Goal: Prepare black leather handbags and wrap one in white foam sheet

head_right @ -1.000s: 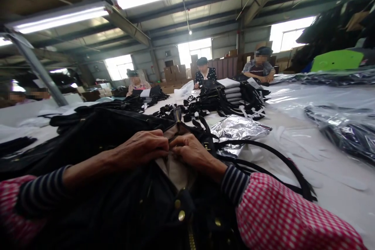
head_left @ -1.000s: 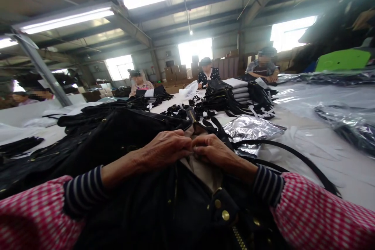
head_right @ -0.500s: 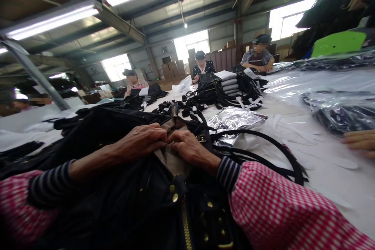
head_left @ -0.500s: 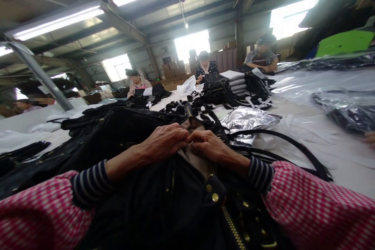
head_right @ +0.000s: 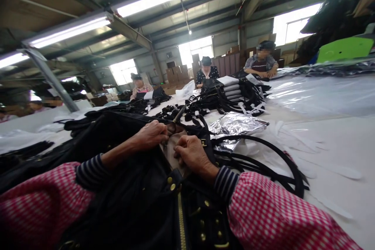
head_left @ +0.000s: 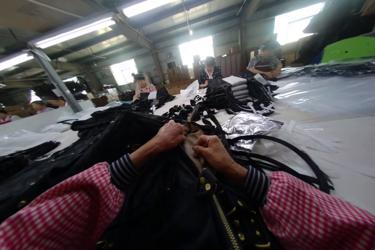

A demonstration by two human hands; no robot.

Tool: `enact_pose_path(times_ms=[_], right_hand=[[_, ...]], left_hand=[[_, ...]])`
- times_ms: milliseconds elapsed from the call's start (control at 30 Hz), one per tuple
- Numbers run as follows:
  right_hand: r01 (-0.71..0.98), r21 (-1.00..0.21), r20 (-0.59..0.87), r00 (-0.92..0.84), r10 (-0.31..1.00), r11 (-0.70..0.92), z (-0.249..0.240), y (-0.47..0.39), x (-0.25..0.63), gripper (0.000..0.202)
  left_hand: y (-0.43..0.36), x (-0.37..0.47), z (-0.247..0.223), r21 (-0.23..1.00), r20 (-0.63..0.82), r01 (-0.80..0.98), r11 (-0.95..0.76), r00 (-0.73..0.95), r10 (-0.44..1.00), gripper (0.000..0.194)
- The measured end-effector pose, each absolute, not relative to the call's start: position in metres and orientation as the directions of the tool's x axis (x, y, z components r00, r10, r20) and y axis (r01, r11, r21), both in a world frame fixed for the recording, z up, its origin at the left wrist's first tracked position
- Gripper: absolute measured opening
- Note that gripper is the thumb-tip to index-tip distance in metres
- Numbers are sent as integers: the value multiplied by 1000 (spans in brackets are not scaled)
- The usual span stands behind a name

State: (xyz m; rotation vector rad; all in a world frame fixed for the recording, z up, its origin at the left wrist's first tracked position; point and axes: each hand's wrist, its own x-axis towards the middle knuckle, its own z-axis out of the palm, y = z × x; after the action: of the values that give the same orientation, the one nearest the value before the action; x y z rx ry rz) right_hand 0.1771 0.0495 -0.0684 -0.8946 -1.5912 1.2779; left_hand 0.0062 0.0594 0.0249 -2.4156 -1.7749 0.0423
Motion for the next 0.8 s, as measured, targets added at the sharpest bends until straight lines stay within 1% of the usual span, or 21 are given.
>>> enact_pose_path(times_ms=[167,333,467,633,800], right_hand=[[84,-966,203,-335,920,244,-65,49,173,15],[189,-938,216,-336,917,290,-62,49,171,17],[299,-891,238,-330,913,341,-60,51,168,19],[382,-829,300,-311,902,408,-56,58,162,18],[482,-755,302,-346,888,445,-51,66,154,19]], left_hand=[[64,-10,19,19,55,969,-248,246,968,18],[64,-11,13,102,70,966,-239,233,970,18],[58,-9,14,130,82,964,-234,224,971,17],[55,-9,15,140,78,965,-222,213,974,15],[57,-12,15,131,59,957,-258,252,966,13]])
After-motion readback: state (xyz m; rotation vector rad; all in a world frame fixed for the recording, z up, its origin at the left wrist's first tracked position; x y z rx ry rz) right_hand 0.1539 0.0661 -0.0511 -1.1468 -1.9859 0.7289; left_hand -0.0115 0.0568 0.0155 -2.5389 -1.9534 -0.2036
